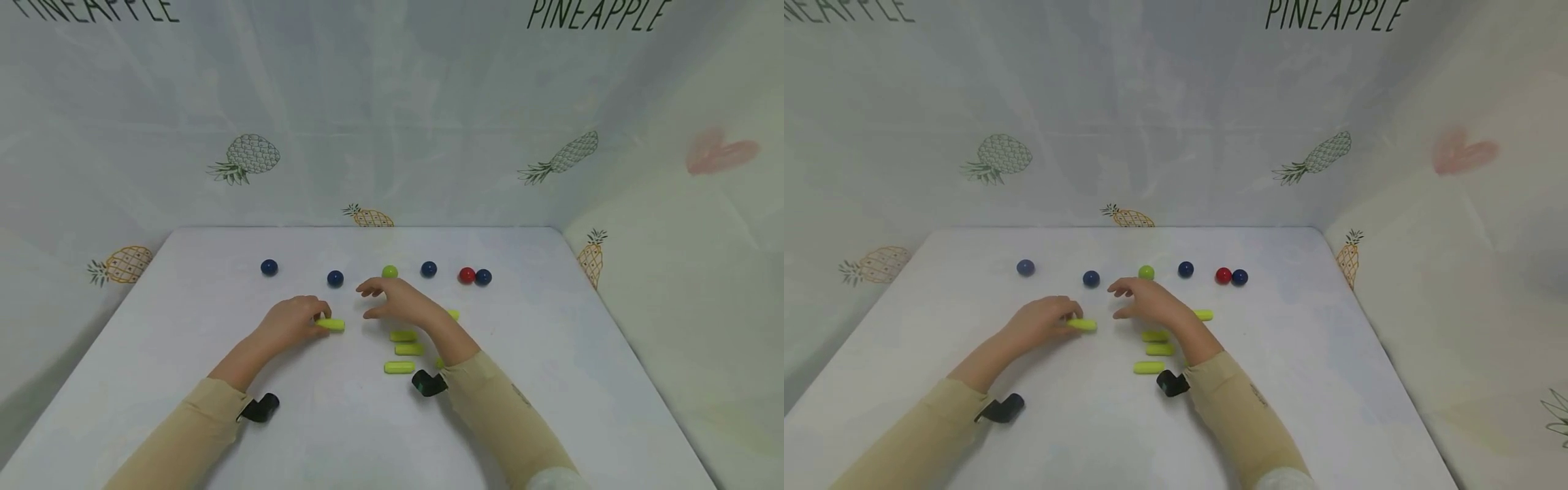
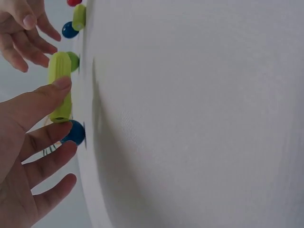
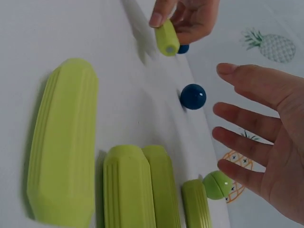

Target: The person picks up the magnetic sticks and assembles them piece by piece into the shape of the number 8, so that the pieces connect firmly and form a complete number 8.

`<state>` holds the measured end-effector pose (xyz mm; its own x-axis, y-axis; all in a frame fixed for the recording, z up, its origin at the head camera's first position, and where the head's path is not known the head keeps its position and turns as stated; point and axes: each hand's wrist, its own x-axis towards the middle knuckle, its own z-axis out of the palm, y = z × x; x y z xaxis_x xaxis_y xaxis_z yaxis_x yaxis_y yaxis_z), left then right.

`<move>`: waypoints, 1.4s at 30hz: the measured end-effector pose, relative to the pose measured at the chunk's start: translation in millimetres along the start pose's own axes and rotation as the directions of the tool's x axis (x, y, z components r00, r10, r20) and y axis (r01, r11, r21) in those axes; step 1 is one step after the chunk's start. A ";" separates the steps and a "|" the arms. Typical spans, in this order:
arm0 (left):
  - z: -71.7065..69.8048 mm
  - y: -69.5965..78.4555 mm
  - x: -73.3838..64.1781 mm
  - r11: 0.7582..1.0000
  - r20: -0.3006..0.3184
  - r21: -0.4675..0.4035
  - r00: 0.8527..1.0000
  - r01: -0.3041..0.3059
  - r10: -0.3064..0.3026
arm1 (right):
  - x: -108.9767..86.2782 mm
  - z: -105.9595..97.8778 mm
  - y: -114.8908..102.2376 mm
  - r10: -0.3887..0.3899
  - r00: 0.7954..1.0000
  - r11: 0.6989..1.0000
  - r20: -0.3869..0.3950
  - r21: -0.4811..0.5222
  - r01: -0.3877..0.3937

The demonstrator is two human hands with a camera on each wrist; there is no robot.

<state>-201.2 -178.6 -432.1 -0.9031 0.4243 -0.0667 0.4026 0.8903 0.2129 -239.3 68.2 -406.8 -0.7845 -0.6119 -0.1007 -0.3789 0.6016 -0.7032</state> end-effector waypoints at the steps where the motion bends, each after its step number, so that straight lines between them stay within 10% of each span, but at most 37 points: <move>1: -0.3 -1.8 0.5 1.000 -0.009 -0.008 1.000 0.007 -0.007 | 2.8 0.7 0.1 0.002 1.000 1.000 -0.010 0.005 -0.002; 24: -6.9 -39.4 14.7 0.965 -0.112 -0.184 0.971 0.188 -0.210 | 52.9 26.5 -3.7 0.178 0.952 0.955 -0.249 0.277 -0.107; 42: -4.6 -55.8 29.2 0.951 -0.110 -0.226 0.965 0.211 -0.240 | 89.5 53.7 12.0 0.258 0.902 0.909 -0.345 0.404 -0.105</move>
<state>-250.7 -216.6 -441.4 -0.9840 0.1778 -0.0085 0.1589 0.8988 0.4085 -287.7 -6.9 -462.0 -0.9752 -0.2192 -0.0295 -0.0631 0.4033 -0.9129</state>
